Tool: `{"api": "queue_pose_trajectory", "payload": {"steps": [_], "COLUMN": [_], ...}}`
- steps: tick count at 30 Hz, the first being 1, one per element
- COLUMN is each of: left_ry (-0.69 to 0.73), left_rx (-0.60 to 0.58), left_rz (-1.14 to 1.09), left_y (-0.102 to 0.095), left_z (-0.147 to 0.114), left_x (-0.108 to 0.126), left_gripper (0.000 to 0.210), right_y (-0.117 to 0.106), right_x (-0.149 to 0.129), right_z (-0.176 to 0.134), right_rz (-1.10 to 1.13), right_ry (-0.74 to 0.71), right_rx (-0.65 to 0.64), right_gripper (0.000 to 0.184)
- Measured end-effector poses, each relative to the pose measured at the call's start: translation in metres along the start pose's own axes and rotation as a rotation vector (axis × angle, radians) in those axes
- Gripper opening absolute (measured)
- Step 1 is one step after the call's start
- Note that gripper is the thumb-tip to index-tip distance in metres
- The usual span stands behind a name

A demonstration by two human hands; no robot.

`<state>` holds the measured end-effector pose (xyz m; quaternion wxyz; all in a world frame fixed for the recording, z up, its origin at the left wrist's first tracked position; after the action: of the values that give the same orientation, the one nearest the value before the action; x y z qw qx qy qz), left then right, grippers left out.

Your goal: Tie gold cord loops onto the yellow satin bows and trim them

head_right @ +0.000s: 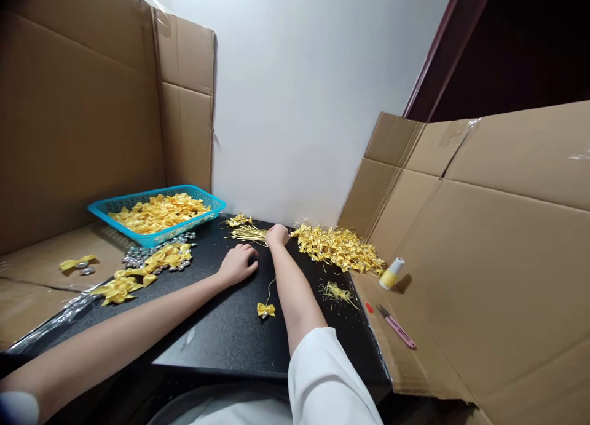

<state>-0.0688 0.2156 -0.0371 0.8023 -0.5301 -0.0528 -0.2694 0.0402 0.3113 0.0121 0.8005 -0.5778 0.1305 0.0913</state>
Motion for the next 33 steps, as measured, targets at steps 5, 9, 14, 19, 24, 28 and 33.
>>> {"api": "queue_pose_trajectory", "payload": {"steps": [5,9,14,19,24,28,33], "left_ry": [-0.029,0.016,0.202,0.26,0.302,0.26,0.218], "left_rx": [0.217,0.337,0.114,0.067,-0.088,-0.153,-0.063], "left_rz": [0.029,0.167,0.214,0.134,0.145,0.202,0.143], "left_y": [-0.02,-0.045,-0.044,-0.039,-0.025,-0.016,-0.017], "left_z": [0.002,0.005,0.003,-0.006,-0.011,-0.011,-0.01], "left_x": [-0.003,0.002,0.029,0.052,0.044,0.033,0.033], "left_gripper": [0.035,0.046,0.021,0.039,0.034,0.036,0.034], "right_y": [-0.013,-0.028,-0.039,-0.043,-0.035,-0.032,-0.029], "right_x": [0.008,0.025,0.056,0.075,0.087,0.09,0.089], "right_z": [-0.009,-0.044,-0.096,-0.123,-0.13,-0.13,-0.127], "right_rz": [0.088,0.135,0.166,0.223,0.279,0.256,0.147], "right_ry": [-0.032,-0.252,-0.324,-0.317,-0.281,-0.291,-0.292], "right_rx": [0.096,0.223,0.281,0.331,0.353,0.345,0.291], "right_gripper": [0.018,0.014,0.012,0.014,0.014,0.015,0.016]}}
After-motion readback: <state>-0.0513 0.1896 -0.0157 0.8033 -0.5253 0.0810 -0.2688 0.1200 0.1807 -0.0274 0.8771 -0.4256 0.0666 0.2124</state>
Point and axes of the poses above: each hand's wrist, its own z-axis towards the middle knuckle, its own y-axis out of the palm, x = y × z, the point moved 3 cm from there along z, towards the middle knuckle, and after that the axes turned 8 degrees about -z, right-handed, at the moved point
